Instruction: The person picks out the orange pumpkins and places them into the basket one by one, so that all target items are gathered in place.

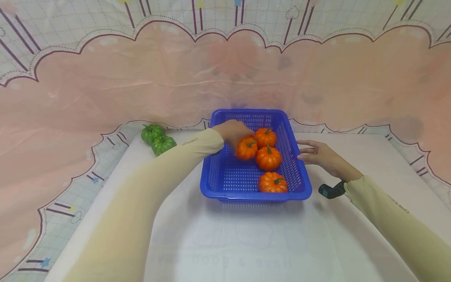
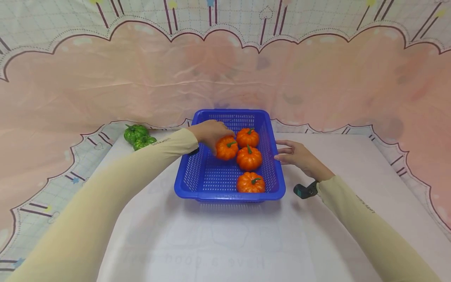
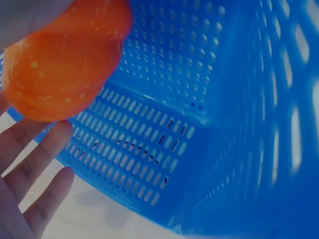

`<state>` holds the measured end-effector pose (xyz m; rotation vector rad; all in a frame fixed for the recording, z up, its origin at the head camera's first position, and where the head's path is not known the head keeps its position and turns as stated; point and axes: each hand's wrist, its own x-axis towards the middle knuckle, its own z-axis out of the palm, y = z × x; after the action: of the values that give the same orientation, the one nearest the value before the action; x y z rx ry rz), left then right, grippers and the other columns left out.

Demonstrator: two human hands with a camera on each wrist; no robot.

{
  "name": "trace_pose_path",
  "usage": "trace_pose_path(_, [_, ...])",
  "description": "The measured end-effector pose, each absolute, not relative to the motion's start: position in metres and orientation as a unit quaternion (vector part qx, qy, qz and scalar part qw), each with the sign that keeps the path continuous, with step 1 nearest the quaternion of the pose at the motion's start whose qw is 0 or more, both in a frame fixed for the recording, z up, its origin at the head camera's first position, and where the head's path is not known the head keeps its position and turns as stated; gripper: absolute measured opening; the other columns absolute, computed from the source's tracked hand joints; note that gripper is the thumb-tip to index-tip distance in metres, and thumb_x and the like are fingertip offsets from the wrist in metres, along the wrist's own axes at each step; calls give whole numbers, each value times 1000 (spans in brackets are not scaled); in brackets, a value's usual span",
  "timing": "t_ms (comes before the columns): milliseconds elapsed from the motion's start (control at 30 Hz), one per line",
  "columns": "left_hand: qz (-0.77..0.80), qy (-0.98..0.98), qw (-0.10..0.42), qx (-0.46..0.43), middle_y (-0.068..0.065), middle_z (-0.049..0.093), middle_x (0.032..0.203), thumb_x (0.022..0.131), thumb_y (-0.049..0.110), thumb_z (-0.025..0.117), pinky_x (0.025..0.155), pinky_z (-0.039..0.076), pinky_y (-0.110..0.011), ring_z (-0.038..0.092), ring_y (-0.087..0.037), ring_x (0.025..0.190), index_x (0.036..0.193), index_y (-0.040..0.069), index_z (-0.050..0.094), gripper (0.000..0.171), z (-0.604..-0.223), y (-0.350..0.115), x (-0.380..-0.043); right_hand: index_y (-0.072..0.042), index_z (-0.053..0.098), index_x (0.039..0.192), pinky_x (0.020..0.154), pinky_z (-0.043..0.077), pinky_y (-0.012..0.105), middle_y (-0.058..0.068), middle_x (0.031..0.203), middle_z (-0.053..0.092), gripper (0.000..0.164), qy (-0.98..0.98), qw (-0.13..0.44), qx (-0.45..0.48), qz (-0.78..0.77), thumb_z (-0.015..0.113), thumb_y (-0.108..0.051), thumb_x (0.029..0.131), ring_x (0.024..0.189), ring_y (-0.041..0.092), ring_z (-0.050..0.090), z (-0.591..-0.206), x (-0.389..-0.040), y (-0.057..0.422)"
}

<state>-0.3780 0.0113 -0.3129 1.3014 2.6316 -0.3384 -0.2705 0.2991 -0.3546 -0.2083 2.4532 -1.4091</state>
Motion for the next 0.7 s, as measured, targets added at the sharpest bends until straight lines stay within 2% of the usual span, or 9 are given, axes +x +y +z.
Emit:
trace_pose_path(167, [-140,884,79,439,-2,60,127,62,31,86,103,43,-42,52,-25,119,130,24,51,77,-317,14,-380,-2,22,148,101,43,49,31,138,44,69,853,150,-75,-495,58,-22,93,99,5,64,-355,-271,300])
trace_pose_path(300, [-143,886,82,432,-2,60,126,62,35,85,102,44,-41,53,-24,118,129,23,52,76,-321,14,-384,-1,22,148,100,44,50,32,138,43,68,855,147,-78,-492,58,-22,93,104,12,64,-356,-271,301])
trace_pose_path(600, [-64,910,141,384,-2,55,133,65,30,85,108,39,-40,49,-22,125,132,22,49,76,-324,10,-388,-2,22,148,100,45,49,31,139,42,68,854,150,-76,-492,58,-23,93,115,28,59,-355,-270,301])
trace_pose_path(700, [-43,913,148,378,-2,55,133,65,26,85,108,39,-40,48,-22,126,132,21,50,76,-326,9,-390,0,23,147,99,47,47,32,138,43,72,852,146,-87,-496,60,-27,92,112,24,61,-357,-271,302])
